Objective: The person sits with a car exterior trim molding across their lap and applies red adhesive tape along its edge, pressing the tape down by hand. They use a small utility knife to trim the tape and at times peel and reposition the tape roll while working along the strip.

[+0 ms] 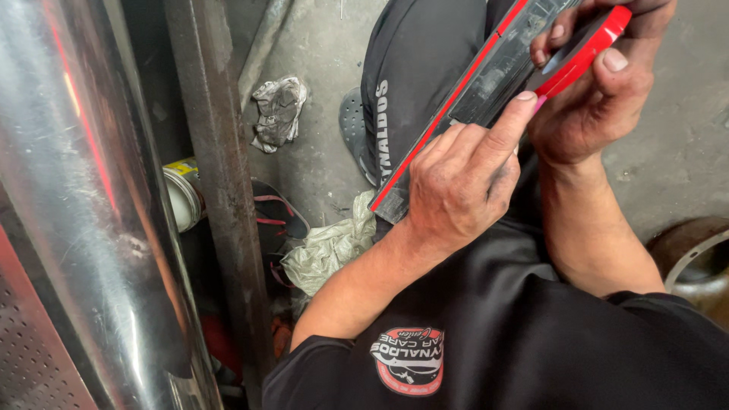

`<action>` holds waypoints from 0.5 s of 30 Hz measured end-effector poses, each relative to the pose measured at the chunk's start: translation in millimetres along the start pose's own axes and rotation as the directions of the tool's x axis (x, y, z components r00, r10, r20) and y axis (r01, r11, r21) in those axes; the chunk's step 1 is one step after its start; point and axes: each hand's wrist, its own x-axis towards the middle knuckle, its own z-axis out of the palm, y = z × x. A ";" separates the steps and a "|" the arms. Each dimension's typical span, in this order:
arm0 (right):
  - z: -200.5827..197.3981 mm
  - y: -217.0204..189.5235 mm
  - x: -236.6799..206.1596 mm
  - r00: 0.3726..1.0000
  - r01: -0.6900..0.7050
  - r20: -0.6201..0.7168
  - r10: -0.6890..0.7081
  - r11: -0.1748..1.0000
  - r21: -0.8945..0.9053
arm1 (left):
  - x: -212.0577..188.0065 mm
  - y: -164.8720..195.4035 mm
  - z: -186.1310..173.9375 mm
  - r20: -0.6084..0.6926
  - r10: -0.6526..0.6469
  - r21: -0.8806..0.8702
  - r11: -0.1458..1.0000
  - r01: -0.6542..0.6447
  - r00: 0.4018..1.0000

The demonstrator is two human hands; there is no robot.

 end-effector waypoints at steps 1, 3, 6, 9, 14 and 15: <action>-0.3 -0.7 -0.1 1.000 -0.010 0.006 0.010 1.000 0.009 | 0.4 -0.5 0.6 -0.001 0.005 -0.006 1.000 -0.005 1.000; -0.4 -1.8 -0.9 1.000 -0.026 0.006 0.026 0.999 0.035 | 0.9 -1.0 1.5 -0.004 0.018 -0.009 1.000 -0.018 1.000; 0.0 -3.6 -0.9 0.999 -0.042 -0.004 0.042 0.997 0.067 | 2.1 -1.6 1.6 -0.007 0.037 0.013 0.999 -0.037 0.999; 0.7 -6.8 -1.4 0.999 -0.049 -0.015 0.050 0.997 0.052 | 3.0 -1.2 0.5 -0.001 0.044 0.036 0.998 -0.043 0.999; 3.2 -8.4 2.4 1.000 0.006 0.014 -0.006 1.000 -0.026 | 3.4 2.0 -1.8 0.009 0.031 0.040 0.999 -0.032 0.999; 4.0 -8.4 3.2 1.000 0.021 0.025 -0.020 0.999 -0.046 | 3.3 2.7 -2.1 0.012 0.028 0.045 0.999 -0.028 1.000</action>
